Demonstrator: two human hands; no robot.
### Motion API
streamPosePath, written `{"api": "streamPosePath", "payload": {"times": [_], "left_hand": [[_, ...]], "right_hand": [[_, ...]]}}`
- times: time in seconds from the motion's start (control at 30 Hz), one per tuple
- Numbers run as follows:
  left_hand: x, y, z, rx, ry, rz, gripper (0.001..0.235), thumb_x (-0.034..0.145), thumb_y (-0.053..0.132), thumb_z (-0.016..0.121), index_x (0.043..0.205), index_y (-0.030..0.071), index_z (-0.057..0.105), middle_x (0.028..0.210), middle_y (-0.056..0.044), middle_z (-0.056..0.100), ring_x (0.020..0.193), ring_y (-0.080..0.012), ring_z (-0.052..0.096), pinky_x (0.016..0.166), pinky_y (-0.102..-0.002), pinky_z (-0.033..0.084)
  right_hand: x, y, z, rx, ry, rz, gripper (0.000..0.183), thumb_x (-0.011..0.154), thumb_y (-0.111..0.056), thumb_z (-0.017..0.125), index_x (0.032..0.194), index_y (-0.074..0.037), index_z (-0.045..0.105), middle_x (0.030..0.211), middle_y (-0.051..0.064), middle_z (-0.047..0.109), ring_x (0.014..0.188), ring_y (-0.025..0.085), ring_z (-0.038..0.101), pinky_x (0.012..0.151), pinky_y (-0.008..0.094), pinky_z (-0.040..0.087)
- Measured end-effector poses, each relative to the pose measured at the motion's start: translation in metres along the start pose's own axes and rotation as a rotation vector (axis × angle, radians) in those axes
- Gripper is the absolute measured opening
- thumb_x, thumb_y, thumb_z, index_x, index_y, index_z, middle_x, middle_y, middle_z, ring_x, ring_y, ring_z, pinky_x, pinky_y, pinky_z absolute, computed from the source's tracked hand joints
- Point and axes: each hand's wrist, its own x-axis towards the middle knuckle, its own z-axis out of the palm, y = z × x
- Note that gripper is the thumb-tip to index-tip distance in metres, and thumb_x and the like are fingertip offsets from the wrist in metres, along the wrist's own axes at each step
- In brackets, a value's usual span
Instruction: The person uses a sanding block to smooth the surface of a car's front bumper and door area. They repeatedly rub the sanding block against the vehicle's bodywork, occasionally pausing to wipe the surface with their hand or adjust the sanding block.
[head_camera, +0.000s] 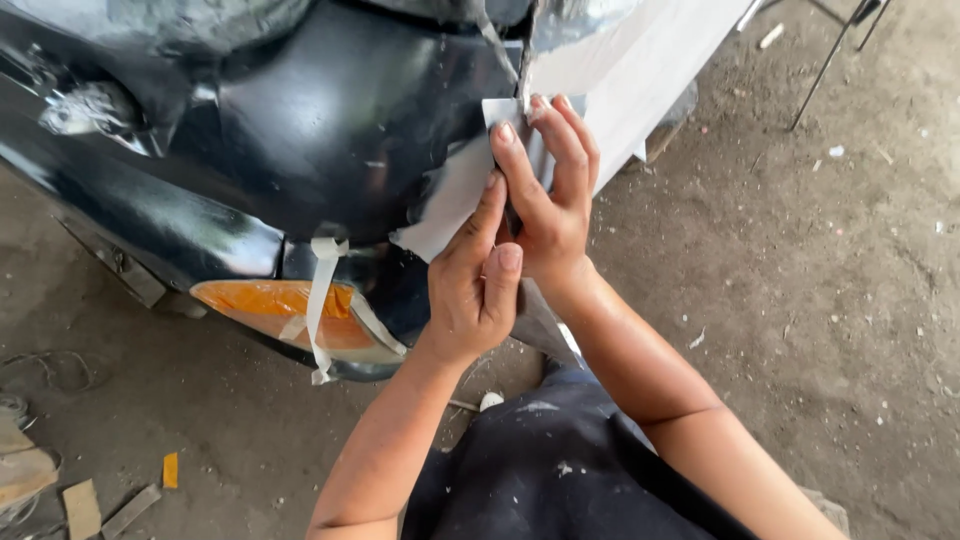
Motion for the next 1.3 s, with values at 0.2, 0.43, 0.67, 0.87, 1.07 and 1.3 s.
{"api": "streamPosePath", "payload": {"times": [0.2,0.43,0.67,0.87,1.07,1.3], "left_hand": [[0.021,0.015,0.001,-0.099,-0.016,-0.08,0.053,0.116,0.032,0.045,0.155,-0.004,0.043,0.153,-0.026,0.057,0.134,-0.0348,0.065,0.11,-0.034,0.054],[0.011,0.014,0.003,-0.055,0.0,-0.05,0.05,0.116,0.029,0.045,0.154,-0.003,0.044,0.152,-0.026,0.057,0.137,-0.0368,0.062,0.114,-0.036,0.052],[0.002,-0.001,0.005,-0.068,-0.002,-0.009,0.051,0.116,0.028,0.043,0.155,-0.005,0.043,0.153,-0.027,0.055,0.144,-0.0414,0.059,0.119,-0.041,0.05],[0.0,0.0,0.006,-0.064,-0.022,-0.019,0.051,0.116,0.028,0.045,0.155,-0.005,0.043,0.154,-0.027,0.055,0.145,-0.0402,0.058,0.117,-0.041,0.051],[0.017,0.013,0.005,-0.064,-0.015,-0.028,0.051,0.117,0.028,0.046,0.157,-0.003,0.041,0.156,-0.025,0.053,0.14,-0.0367,0.059,0.117,-0.04,0.051],[-0.004,0.018,0.011,0.081,-0.152,0.096,0.049,0.11,0.028,0.061,0.153,0.01,0.05,0.118,-0.009,0.074,0.102,-0.0243,0.077,0.092,-0.034,0.062]], "right_hand": [[0.022,0.0,-0.014,-0.006,-0.034,-0.014,0.041,0.105,-0.014,0.071,0.146,-0.012,0.063,0.155,0.017,0.049,0.148,0.034,0.042,0.126,0.045,0.038],[0.033,-0.014,-0.028,-0.006,-0.091,0.021,0.042,0.104,-0.016,0.073,0.145,-0.012,0.064,0.156,0.017,0.049,0.147,0.036,0.042,0.125,0.045,0.038],[0.02,-0.007,-0.019,0.017,-0.056,-0.008,0.043,0.1,-0.011,0.076,0.142,-0.012,0.065,0.153,0.017,0.051,0.147,0.039,0.046,0.123,0.046,0.042],[0.02,-0.009,-0.02,0.015,-0.05,-0.004,0.041,0.1,-0.01,0.074,0.14,-0.01,0.066,0.151,0.017,0.053,0.146,0.04,0.048,0.122,0.046,0.042],[0.038,0.005,-0.027,0.011,-0.082,-0.045,0.041,0.104,-0.009,0.075,0.143,-0.012,0.065,0.154,0.017,0.049,0.147,0.039,0.046,0.123,0.043,0.045],[0.013,0.05,-0.095,0.135,-0.175,0.213,0.067,0.097,0.015,0.046,0.161,-0.001,0.036,0.164,0.022,0.041,0.151,0.031,0.049,0.123,0.035,0.043]]}}
